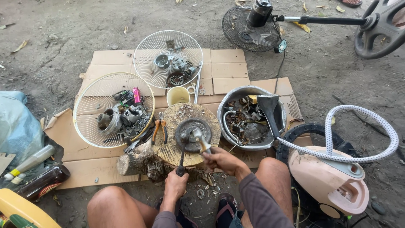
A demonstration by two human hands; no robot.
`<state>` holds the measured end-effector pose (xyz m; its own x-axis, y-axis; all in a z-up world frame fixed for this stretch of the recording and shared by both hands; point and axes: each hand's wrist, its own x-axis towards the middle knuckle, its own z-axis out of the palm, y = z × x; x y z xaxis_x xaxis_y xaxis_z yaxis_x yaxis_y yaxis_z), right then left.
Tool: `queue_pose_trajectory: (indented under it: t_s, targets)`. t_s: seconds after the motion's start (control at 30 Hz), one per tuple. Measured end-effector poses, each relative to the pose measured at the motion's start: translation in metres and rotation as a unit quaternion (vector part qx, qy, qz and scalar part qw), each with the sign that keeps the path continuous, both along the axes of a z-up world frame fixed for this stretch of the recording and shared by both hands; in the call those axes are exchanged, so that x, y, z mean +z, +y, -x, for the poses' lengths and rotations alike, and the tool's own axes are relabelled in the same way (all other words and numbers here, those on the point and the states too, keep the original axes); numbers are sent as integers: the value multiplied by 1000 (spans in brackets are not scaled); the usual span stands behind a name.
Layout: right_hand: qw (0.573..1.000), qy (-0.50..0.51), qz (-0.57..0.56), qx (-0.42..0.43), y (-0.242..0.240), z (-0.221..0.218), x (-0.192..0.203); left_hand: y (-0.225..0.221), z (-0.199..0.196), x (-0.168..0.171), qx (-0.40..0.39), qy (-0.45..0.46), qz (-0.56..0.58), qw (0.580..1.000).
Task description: Disassembling a fan motor and other appliance parts using a hammer and chisel for scrap recycling.
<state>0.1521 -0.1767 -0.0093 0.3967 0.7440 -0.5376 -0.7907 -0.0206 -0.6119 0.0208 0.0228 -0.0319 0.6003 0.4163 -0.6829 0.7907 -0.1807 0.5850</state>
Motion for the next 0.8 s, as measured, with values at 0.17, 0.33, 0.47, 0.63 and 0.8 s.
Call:
queue_pose_trajectory:
  t_s: [0.17,0.33,0.47,0.63,0.8]
  targets:
    - [996,16,-88,-7,-9,-9,-3,3,0,-3,-12,9,-42,999]
    - [987,-131,94,-20,10,-10,1,2,-3,5,-8,10,-35,999]
    - [903,-264,335,49,20,-13,-19,0,-3,11,-14,15,-30,999]
    - [855,-296,414,93,35,-16,-71,0,-4,5,0,10,-14,1000]
    - [830,-339,435,79,40,-14,-97,-1,-4,-4,0,2,2,1000]
